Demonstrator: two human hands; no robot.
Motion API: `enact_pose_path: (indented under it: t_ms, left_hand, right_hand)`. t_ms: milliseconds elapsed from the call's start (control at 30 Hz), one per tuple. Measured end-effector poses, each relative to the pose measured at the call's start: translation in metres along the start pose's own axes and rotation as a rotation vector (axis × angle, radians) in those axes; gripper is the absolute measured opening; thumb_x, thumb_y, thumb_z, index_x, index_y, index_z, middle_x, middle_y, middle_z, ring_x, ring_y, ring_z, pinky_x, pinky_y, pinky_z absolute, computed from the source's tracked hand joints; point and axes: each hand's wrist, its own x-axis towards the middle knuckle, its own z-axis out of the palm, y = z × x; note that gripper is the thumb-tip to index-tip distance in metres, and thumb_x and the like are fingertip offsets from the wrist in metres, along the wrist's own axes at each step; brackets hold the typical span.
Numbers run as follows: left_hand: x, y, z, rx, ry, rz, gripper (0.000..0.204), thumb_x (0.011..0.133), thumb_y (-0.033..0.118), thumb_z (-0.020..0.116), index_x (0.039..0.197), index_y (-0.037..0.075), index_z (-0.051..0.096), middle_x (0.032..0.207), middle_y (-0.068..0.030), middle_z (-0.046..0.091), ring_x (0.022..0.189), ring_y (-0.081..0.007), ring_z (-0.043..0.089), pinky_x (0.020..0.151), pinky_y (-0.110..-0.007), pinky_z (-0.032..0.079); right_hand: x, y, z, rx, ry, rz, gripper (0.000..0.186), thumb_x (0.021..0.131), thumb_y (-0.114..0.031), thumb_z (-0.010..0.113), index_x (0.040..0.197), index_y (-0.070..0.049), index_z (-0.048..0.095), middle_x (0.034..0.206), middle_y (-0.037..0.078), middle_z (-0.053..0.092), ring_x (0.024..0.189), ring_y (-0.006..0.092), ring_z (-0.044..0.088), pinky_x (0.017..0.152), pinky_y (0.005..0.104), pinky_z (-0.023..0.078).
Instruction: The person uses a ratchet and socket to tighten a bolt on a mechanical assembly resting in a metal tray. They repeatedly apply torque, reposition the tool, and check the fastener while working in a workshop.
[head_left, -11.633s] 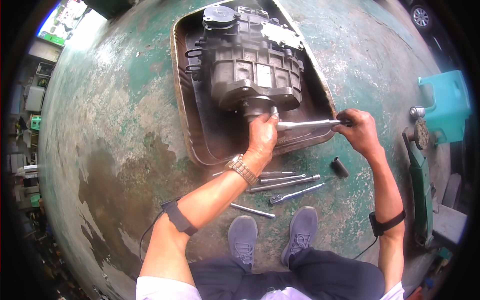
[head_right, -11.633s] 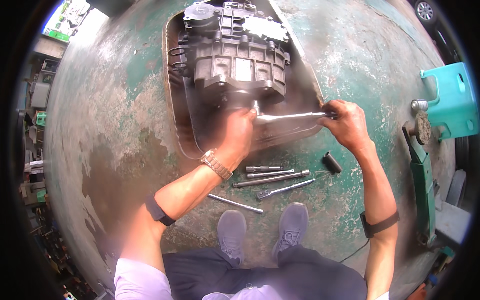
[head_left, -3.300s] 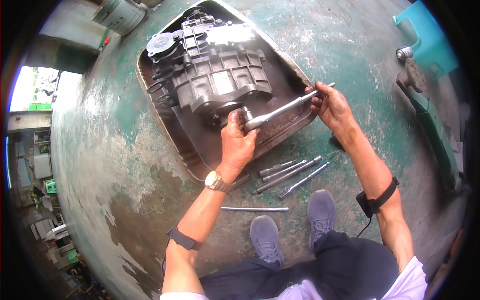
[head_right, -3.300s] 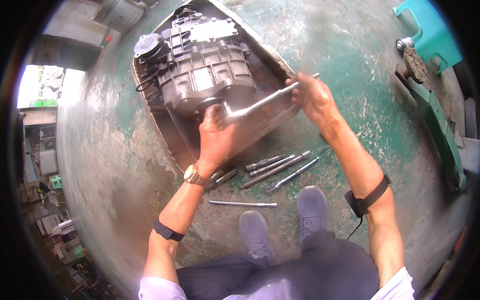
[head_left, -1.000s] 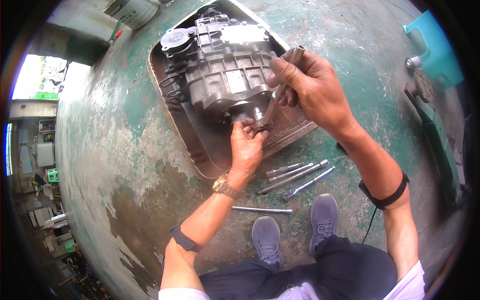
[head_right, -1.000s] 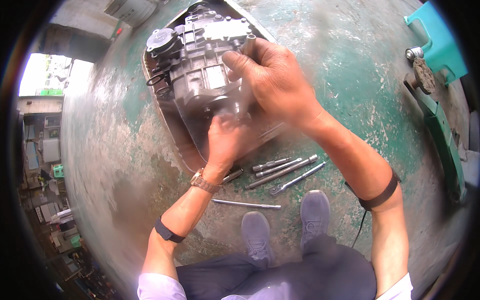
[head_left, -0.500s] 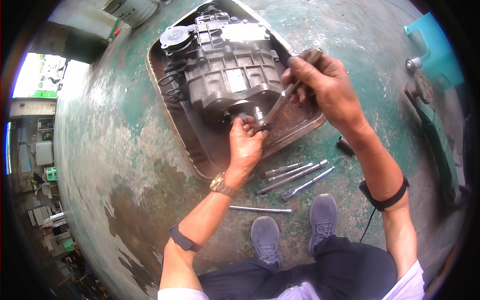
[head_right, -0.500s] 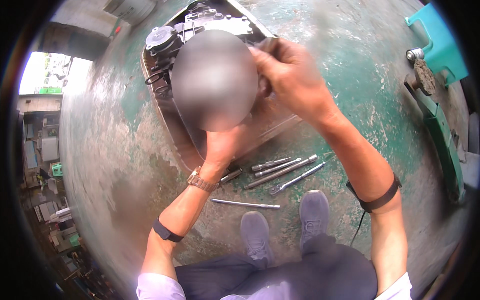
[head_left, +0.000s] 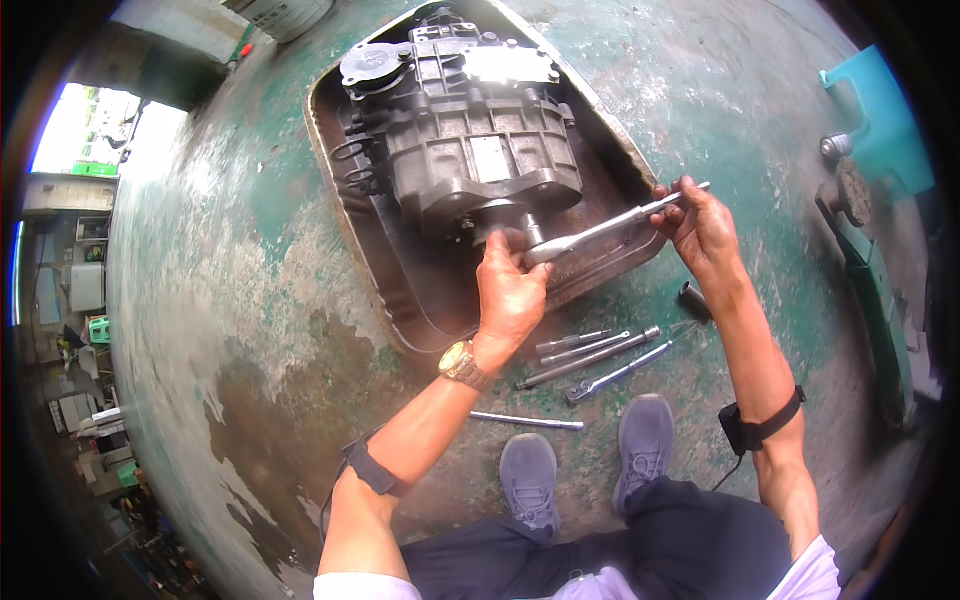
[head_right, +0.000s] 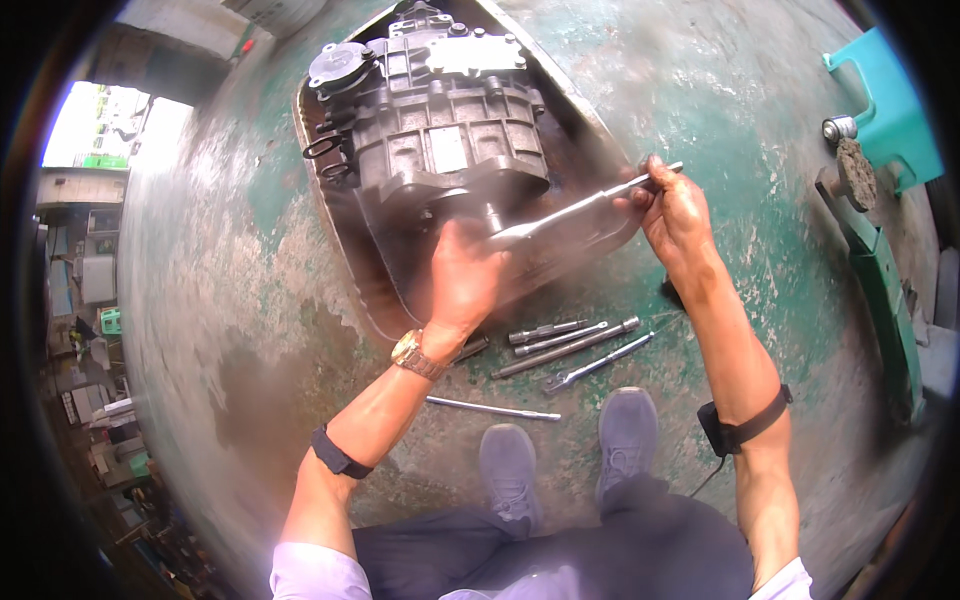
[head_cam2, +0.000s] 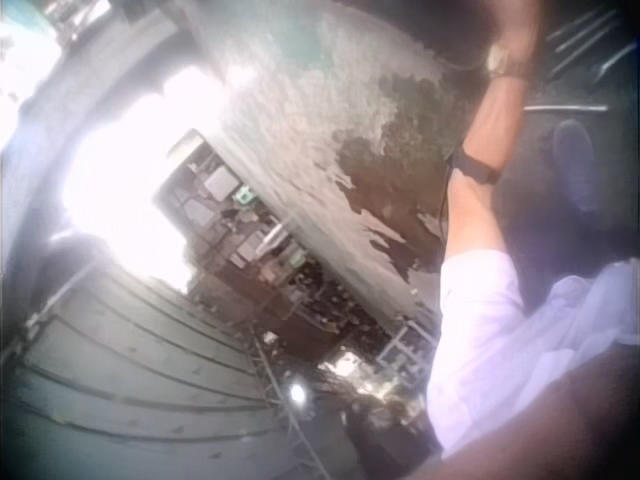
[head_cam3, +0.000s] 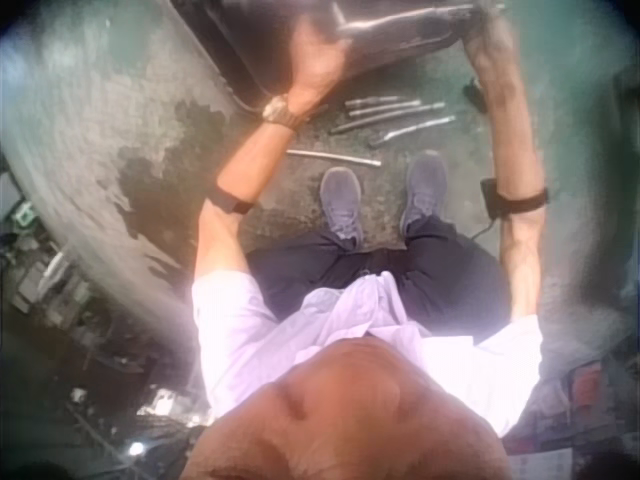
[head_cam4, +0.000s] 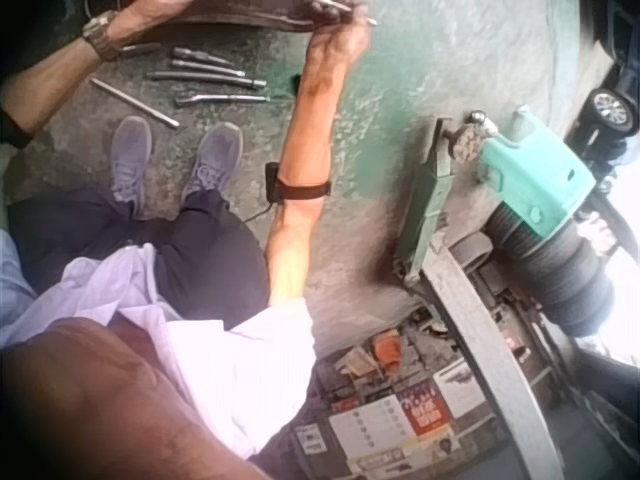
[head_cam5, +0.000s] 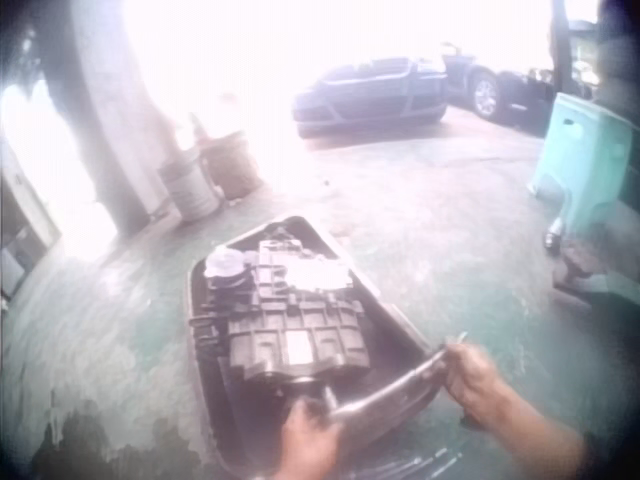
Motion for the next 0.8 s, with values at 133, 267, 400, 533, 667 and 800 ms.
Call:
enact_pose_path:
  t_ms: [133,267,400,533,667,800]
  left_hand:
    - [0.001,-0.006,-0.004,-0.059,-0.061,0.008,0.039,0.076,-0.009,0.064,0.110,-0.002,0.047,0.107,-0.0090,0.054,0.098,-0.0182,0.060,0.084,-0.031,0.052]
    - [0.004,-0.012,-0.003,-0.224,-0.077,-0.031,0.038,0.075,-0.014,0.055,0.109,-0.003,0.043,0.103,-0.0112,0.056,0.095,-0.0166,0.062,0.075,-0.027,0.052]
    - [0.005,-0.012,-0.002,-0.271,-0.067,-0.051,0.037,0.075,-0.014,0.055,0.108,-0.003,0.044,0.101,-0.0111,0.056,0.093,-0.0158,0.062,0.075,-0.027,0.052]
    - [0.004,-0.008,-0.003,-0.089,-0.022,-0.039,0.036,0.074,-0.012,0.059,0.106,-0.003,0.045,0.098,-0.0101,0.057,0.090,-0.0153,0.062,0.074,-0.027,0.052]
    - [0.003,-0.005,0.001,0.009,0.031,-0.006,0.036,0.074,-0.008,0.065,0.105,-0.005,0.048,0.096,-0.0136,0.062,0.085,-0.0178,0.066,0.071,-0.029,0.053]
    - [0.003,-0.003,0.002,0.142,0.061,0.054,0.038,0.074,-0.007,0.068,0.106,-0.005,0.048,0.095,-0.0143,0.063,0.083,-0.0185,0.067,0.070,-0.030,0.054]
  right_hand:
    - [-0.041,-0.021,0.051,-0.199,-0.219,-0.292,0.020,0.099,-0.019,0.054,0.096,0.000,0.057,0.091,0.014,0.066,0.061,0.0112,0.059,0.061,0.0295,0.058]
    - [-0.083,-0.021,0.103,-0.547,-0.562,-0.515,0.015,0.098,-0.013,0.055,0.098,0.001,0.058,0.089,0.012,0.067,0.061,0.0082,0.059,0.057,0.0235,0.053]
    - [-0.082,-0.022,0.127,-0.820,-0.733,-0.648,0.011,0.098,-0.008,0.054,0.101,0.001,0.058,0.089,0.011,0.068,0.062,0.0071,0.059,0.055,0.0202,0.050]
    - [-0.058,-0.026,0.097,-0.401,-0.525,-0.468,0.014,0.099,-0.015,0.053,0.098,-0.001,0.057,0.094,0.011,0.066,0.061,0.0079,0.057,0.055,0.0227,0.051]
    - [-0.026,-0.011,0.033,-0.133,-0.089,-0.191,0.019,0.100,-0.020,0.053,0.098,-0.002,0.058,0.089,0.008,0.067,0.058,0.0093,0.056,0.058,0.0267,0.054]
    - [0.002,0.013,-0.011,0.027,0.098,0.110,0.016,0.099,-0.019,0.054,0.099,-0.003,0.055,0.091,0.012,0.066,0.060,0.0119,0.060,0.057,0.0320,0.059]
